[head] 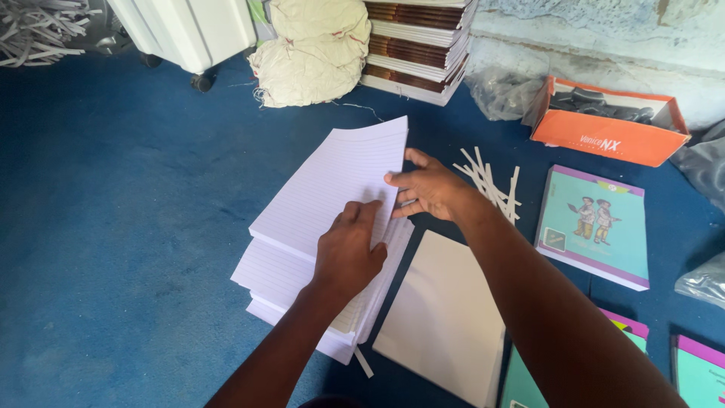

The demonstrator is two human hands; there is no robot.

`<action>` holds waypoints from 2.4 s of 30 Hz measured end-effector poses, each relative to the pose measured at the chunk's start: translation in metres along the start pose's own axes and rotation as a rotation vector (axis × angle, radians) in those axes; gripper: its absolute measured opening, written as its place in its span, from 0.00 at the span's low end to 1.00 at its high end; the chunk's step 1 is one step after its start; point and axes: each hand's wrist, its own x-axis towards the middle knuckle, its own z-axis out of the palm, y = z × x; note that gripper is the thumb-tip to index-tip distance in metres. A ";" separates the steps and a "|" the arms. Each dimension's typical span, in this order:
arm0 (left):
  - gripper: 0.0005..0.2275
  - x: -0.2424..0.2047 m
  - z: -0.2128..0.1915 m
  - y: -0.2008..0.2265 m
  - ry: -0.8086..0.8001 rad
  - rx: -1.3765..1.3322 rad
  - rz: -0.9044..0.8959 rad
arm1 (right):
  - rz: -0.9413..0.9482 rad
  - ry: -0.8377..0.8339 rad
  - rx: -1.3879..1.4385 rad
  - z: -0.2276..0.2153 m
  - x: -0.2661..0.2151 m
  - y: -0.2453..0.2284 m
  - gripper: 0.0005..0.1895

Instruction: The person sits on the floor and assembles notebooks by inserting stacks of lined paper into printed covers. They repeatedly pick up paper stacks, align them with the covers, and place the completed notebooks into a growing pile.

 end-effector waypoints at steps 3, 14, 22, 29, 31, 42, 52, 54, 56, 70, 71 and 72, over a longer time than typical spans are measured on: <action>0.33 -0.001 -0.005 0.001 0.039 -0.051 0.022 | -0.024 0.065 0.034 0.002 0.001 0.007 0.40; 0.23 0.016 -0.026 -0.040 0.320 -0.525 -0.085 | -0.117 0.141 0.086 -0.003 -0.022 0.006 0.36; 0.37 0.036 -0.042 -0.062 0.259 -0.539 -0.126 | -0.192 0.142 0.103 -0.026 -0.090 0.002 0.37; 0.46 0.017 -0.034 -0.003 -0.039 -0.519 -0.278 | -0.235 0.178 0.159 -0.063 -0.172 0.015 0.36; 0.43 0.010 -0.030 0.016 -0.120 -0.544 -0.237 | -0.225 0.225 0.164 -0.074 -0.196 0.019 0.36; 0.40 -0.032 0.056 0.073 -0.735 -1.015 -0.434 | -0.142 0.349 0.171 -0.140 -0.297 0.072 0.33; 0.44 -0.079 0.129 0.100 -0.899 -1.160 -0.552 | 0.087 0.495 0.185 -0.170 -0.333 0.157 0.38; 0.44 -0.082 0.133 0.105 -0.881 -1.091 -0.564 | 0.154 0.542 0.189 -0.174 -0.332 0.168 0.39; 0.44 -0.087 0.138 0.107 -0.881 -1.020 -0.568 | 0.200 0.556 0.183 -0.176 -0.329 0.178 0.40; 0.43 -0.084 0.179 0.079 -0.783 -1.216 -0.537 | 0.308 0.517 0.170 -0.178 -0.307 0.193 0.45; 0.43 -0.084 0.179 0.078 -0.784 -1.251 -0.539 | 0.295 0.527 0.178 -0.177 -0.306 0.193 0.45; 0.44 -0.083 0.179 0.079 -0.767 -1.248 -0.538 | 0.282 0.537 0.187 -0.176 -0.305 0.193 0.44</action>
